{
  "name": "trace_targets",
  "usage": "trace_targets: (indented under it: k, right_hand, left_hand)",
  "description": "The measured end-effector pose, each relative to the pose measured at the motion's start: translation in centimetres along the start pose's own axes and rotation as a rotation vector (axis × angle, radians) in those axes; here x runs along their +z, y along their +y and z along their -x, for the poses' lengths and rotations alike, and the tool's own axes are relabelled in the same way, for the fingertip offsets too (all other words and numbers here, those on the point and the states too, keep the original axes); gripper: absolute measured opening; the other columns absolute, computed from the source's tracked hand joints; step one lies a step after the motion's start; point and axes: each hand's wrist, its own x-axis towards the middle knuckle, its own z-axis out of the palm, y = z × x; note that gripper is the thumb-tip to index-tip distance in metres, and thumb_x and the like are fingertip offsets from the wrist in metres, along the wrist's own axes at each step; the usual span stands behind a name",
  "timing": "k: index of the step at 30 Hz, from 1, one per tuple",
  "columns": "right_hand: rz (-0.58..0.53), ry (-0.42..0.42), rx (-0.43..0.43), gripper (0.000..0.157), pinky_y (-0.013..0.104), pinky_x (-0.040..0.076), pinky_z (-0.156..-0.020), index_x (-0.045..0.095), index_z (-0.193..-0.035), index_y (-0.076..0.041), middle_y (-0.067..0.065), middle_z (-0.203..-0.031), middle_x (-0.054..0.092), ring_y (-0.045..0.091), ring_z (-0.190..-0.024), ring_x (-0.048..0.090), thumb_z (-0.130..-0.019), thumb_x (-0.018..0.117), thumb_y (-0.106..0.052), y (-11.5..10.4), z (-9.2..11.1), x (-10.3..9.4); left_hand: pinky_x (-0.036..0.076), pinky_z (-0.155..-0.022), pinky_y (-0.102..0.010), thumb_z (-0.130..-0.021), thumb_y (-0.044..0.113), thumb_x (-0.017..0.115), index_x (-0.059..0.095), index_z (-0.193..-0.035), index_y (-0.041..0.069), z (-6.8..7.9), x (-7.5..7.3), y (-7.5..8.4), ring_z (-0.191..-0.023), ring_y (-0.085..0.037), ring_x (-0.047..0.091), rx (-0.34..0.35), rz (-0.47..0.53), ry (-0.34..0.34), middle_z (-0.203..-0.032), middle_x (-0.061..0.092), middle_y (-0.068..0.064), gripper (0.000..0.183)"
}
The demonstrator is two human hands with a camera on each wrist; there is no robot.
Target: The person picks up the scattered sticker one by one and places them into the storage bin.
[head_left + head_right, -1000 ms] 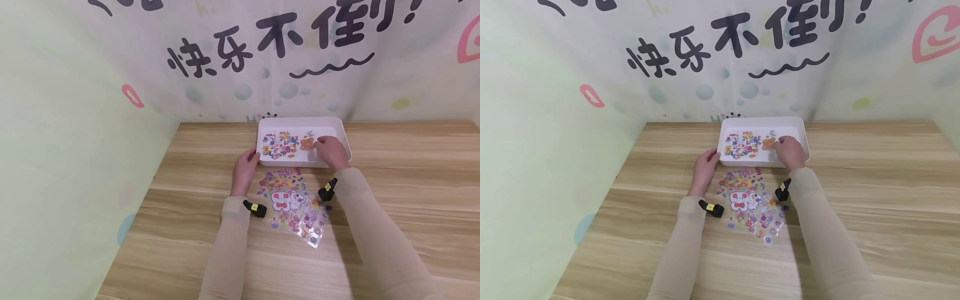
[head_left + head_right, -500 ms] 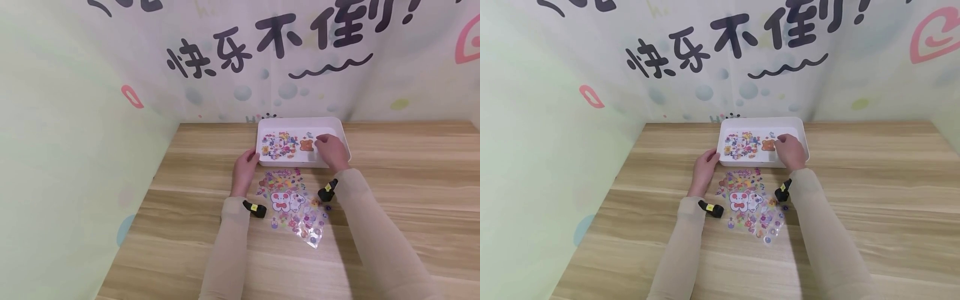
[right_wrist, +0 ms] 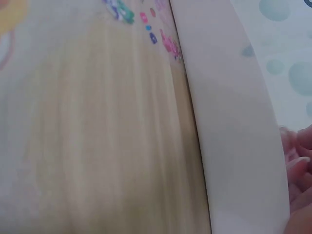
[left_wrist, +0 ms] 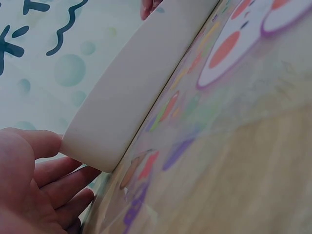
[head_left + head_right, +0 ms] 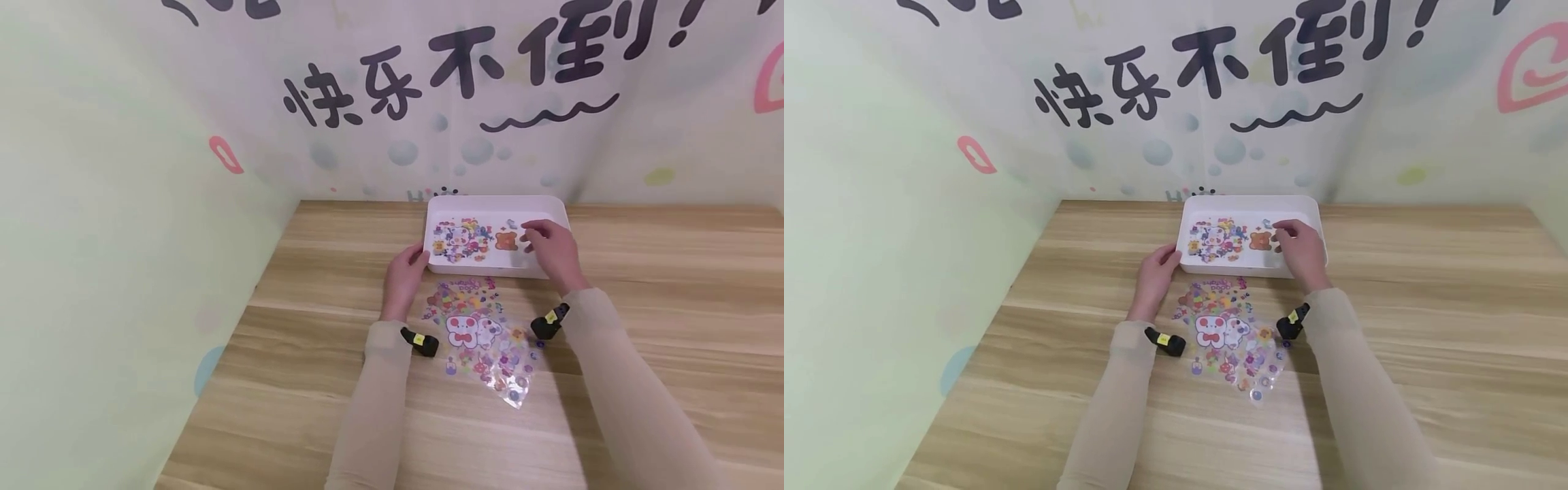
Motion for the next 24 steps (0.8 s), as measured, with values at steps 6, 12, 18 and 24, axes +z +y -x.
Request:
trace_targets:
  k: [6, 12, 18, 24]
  right_hand:
    - [-0.097, 0.024, -0.043, 0.047, 0.034, 0.044, -0.073, 0.050, -0.123, -0.014, 0.004, -0.106, 0.054, 0.020, -0.089, 0.050, -0.091, 0.038, -0.047, 0.1, 0.6, -0.6]
    - [-0.169, 0.024, -0.053, 0.040, 0.039, 0.043, -0.069, 0.053, -0.119, -0.016, 0.004, -0.103, 0.054, 0.018, -0.085, 0.051, -0.091, 0.041, -0.043, 0.2, 1.0, -1.0]
    - [-0.180, 0.011, -0.056, 0.046, 0.040, 0.042, -0.074, 0.051, -0.120, -0.017, 0.006, -0.108, 0.052, 0.019, -0.089, 0.049, -0.089, 0.041, -0.049, 0.0, 1.6, -1.3]
    - [-0.171, -0.014, -0.061, 0.045, 0.039, 0.042, -0.074, 0.052, -0.119, -0.017, 0.009, -0.113, 0.051, 0.025, -0.094, 0.048, -0.088, 0.043, -0.049, -0.1, 2.1, -1.4]
  left_hand:
    - [0.041, -0.091, -0.029, -0.088, 0.042, 0.051, 0.051, -0.125, 0.024, 0.1, 0.2, 0.1, -0.113, -0.011, 0.047, 0.001, 0.005, 0.006, -0.121, 0.054, 0.008, 0.041]
    - [0.041, -0.092, -0.029, -0.088, 0.042, 0.051, 0.051, -0.126, 0.023, 0.1, 0.2, 0.0, -0.113, -0.011, 0.047, 0.001, -0.001, 0.002, -0.121, 0.054, 0.008, 0.042]
    - [0.041, -0.091, -0.029, -0.088, 0.043, 0.050, 0.051, -0.125, 0.025, 0.1, 0.3, 0.1, -0.113, -0.010, 0.047, -0.016, 0.004, -0.003, -0.121, 0.053, 0.009, 0.042]
    - [0.041, -0.092, -0.029, -0.087, 0.045, 0.050, 0.050, -0.124, 0.029, 0.1, 0.2, 0.2, -0.114, -0.010, 0.046, -0.030, 0.006, -0.008, -0.122, 0.052, 0.009, 0.040]
